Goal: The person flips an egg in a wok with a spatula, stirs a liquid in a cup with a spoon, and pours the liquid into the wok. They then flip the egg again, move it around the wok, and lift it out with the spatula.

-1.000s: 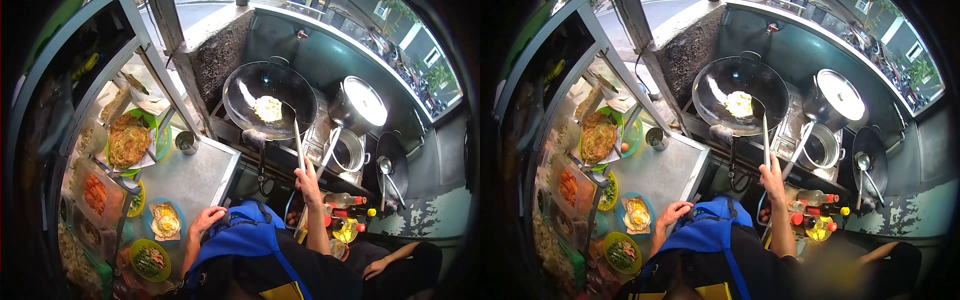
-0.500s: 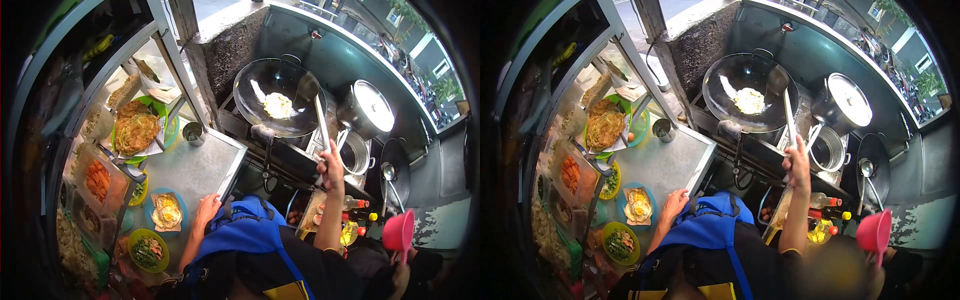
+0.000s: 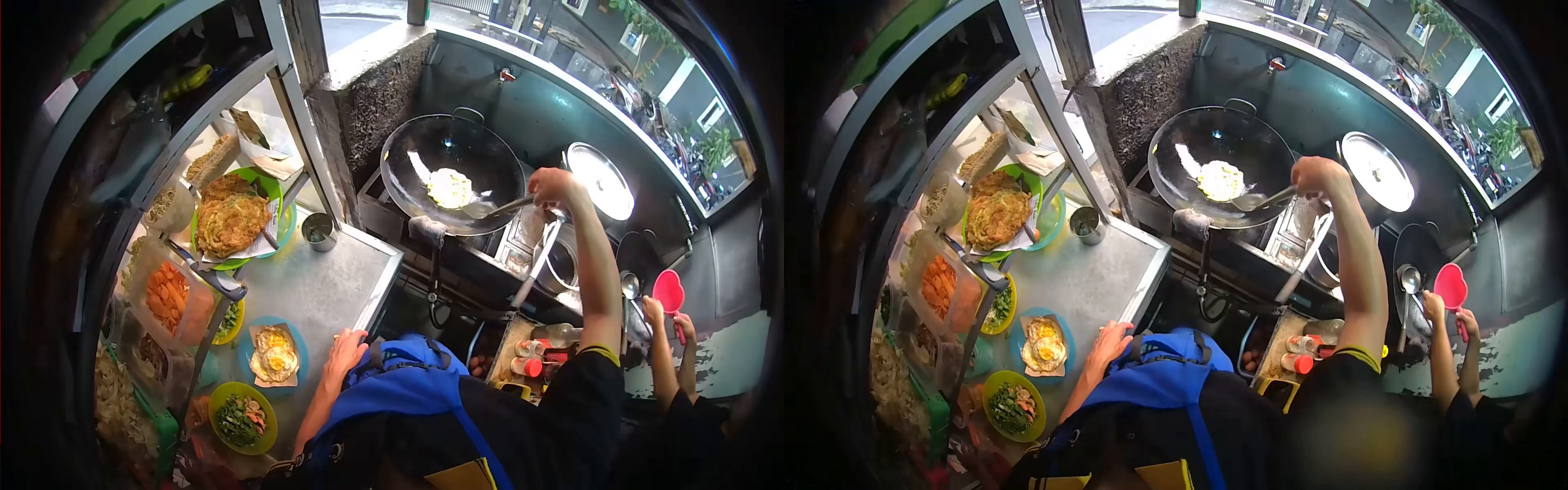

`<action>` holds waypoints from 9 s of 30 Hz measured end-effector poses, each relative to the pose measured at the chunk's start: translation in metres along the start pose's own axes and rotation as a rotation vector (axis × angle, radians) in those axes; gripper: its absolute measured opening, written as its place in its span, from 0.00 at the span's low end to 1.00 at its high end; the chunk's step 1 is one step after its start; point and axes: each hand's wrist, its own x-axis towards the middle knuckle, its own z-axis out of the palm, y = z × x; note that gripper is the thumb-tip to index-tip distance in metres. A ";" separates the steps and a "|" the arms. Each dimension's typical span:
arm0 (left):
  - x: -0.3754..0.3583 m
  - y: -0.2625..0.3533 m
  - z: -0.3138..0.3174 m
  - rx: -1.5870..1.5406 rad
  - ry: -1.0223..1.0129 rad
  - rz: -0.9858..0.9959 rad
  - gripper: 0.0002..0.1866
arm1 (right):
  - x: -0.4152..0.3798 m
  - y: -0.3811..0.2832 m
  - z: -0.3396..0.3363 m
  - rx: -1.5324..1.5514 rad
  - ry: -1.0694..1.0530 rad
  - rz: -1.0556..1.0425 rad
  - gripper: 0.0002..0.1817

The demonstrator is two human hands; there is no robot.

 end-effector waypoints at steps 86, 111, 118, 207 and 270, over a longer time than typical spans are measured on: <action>0.006 -0.006 -0.005 0.021 -0.188 -0.064 0.19 | 0.044 -0.017 0.000 -0.117 -0.001 -0.009 0.22; -0.006 0.000 -0.018 -0.118 -0.069 -0.030 0.18 | 0.083 -0.037 0.212 0.303 0.670 -0.024 0.18; -0.023 0.017 -0.046 -0.277 0.091 -0.041 0.17 | 0.022 0.016 0.172 0.149 0.476 -0.011 0.17; -0.068 0.071 -0.051 -0.324 0.056 -0.162 0.13 | 0.111 -0.127 0.449 0.017 0.401 -0.377 0.06; 0.216 -0.003 -0.104 0.123 0.714 -0.200 0.30 | 0.022 -0.093 0.409 0.765 0.146 -0.503 0.13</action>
